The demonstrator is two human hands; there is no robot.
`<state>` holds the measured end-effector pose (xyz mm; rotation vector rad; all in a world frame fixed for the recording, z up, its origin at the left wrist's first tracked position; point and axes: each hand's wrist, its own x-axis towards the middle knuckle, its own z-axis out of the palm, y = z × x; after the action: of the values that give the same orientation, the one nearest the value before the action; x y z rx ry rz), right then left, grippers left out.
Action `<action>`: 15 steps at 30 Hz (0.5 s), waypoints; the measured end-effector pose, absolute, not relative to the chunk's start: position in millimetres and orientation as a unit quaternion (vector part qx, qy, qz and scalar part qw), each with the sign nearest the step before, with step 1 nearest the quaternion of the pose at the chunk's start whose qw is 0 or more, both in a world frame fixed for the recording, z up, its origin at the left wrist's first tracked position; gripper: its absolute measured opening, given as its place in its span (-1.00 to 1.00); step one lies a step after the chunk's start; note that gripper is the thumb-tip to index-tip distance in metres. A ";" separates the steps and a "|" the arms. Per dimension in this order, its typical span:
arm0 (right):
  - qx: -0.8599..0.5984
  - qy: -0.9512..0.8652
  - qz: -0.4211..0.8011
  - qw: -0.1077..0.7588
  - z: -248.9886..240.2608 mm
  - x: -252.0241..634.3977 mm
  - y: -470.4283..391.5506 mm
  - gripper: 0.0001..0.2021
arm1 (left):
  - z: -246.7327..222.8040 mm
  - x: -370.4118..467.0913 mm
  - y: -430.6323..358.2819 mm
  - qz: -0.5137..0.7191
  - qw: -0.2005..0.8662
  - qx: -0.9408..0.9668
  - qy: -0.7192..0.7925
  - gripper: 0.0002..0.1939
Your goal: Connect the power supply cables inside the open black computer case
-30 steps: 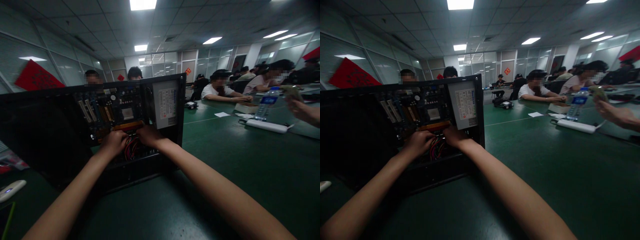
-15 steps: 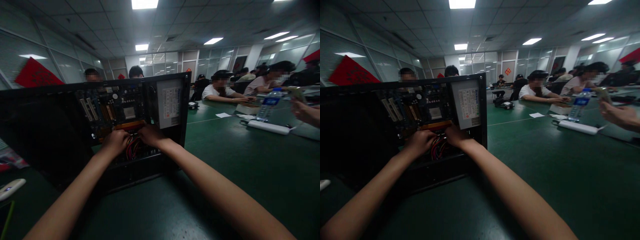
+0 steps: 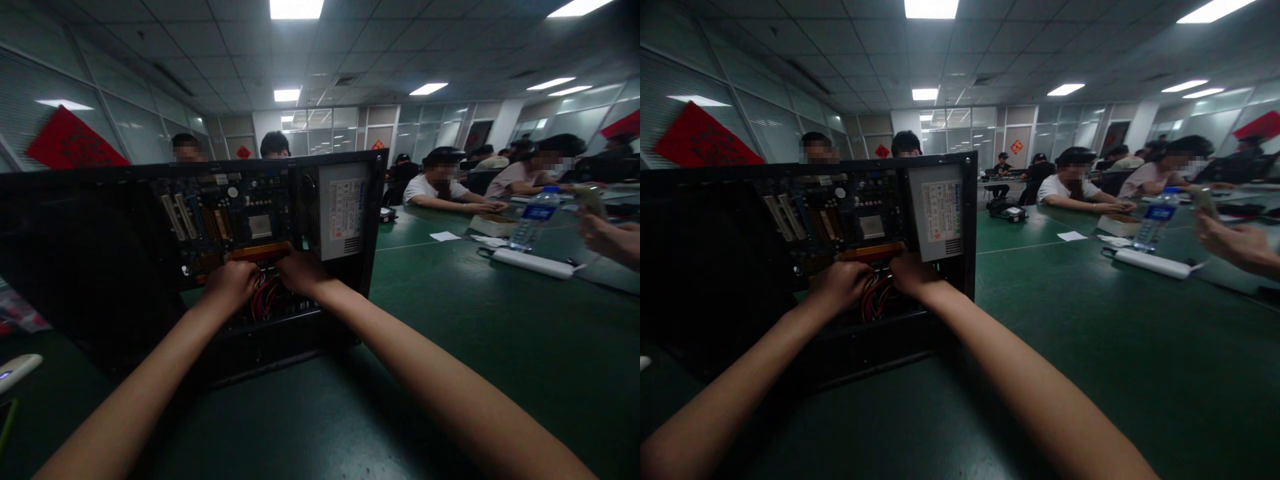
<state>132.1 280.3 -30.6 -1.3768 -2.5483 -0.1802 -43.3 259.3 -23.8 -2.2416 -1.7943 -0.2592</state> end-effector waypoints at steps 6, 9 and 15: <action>-0.484 -0.865 -0.062 0.116 -29.4 127.9 277.7 -0.70 | -25.1 -42.4 256.6 -0.064 0.133 -0.766 -0.626 -0.70; -0.491 -0.863 -0.045 0.106 -31.0 126.9 276.2 -0.69 | -28.2 -43.2 247.6 -0.063 0.123 -0.773 -0.619 -0.72; -0.490 -0.864 -0.030 0.110 -35.0 133.1 267.3 -0.68 | -35.0 -46.9 237.9 -0.079 0.075 -0.764 -0.636 -0.68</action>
<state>133.1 267.3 -35.0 -1.4413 -2.5387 -0.0867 -46.9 237.9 -35.0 -2.2920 -1.9075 -0.2369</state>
